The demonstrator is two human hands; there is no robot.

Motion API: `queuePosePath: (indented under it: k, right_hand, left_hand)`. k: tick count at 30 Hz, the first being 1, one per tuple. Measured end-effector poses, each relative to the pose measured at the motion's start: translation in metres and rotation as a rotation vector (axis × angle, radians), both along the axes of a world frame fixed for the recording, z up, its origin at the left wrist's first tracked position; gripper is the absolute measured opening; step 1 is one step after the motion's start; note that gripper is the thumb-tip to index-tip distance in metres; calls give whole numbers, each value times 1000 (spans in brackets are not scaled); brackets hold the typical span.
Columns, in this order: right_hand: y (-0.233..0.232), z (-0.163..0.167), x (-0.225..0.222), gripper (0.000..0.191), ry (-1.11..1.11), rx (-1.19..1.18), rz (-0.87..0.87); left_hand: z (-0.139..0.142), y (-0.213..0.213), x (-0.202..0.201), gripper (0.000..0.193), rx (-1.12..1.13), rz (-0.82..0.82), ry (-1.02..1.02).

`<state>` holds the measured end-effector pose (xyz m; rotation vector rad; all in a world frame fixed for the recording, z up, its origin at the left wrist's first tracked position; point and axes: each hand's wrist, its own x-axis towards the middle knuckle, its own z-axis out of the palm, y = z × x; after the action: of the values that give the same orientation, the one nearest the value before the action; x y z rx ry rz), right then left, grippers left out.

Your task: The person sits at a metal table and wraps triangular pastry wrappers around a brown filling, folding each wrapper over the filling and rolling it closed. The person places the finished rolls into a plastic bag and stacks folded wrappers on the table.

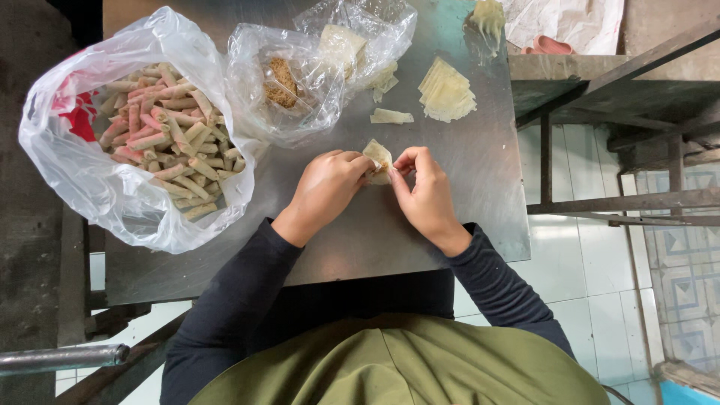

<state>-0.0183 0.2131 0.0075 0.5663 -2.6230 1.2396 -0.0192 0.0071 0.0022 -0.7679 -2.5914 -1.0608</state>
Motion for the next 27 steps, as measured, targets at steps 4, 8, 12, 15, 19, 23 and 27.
queuePosePath:
  k: [4,8,12,15,19,23,27]
  right_hand:
    - [0,6,2,24,63,1,117]
    - [-3,8,4,29,114,36,190]
    - [-4,7,6,28,92,74,145]
    - [-4,5,6,27,93,93,132]
    - [-2,1,5,28,132,139,214]
    - [-3,4,-10,11,207,323,154]
    - [-3,19,-51,8,-195,298,219]
  left_hand:
    - [-2,-1,-1,16,3,-16,55]
    - [-5,-1,-2,7,-71,-16,74]
    - [-6,0,-1,7,-107,2,145]
    - [-7,1,-1,10,-222,10,201]
    - [-7,4,-3,9,-118,52,168]
    - [-7,3,-6,14,-60,46,139]
    - [-11,7,-15,7,-111,93,116]
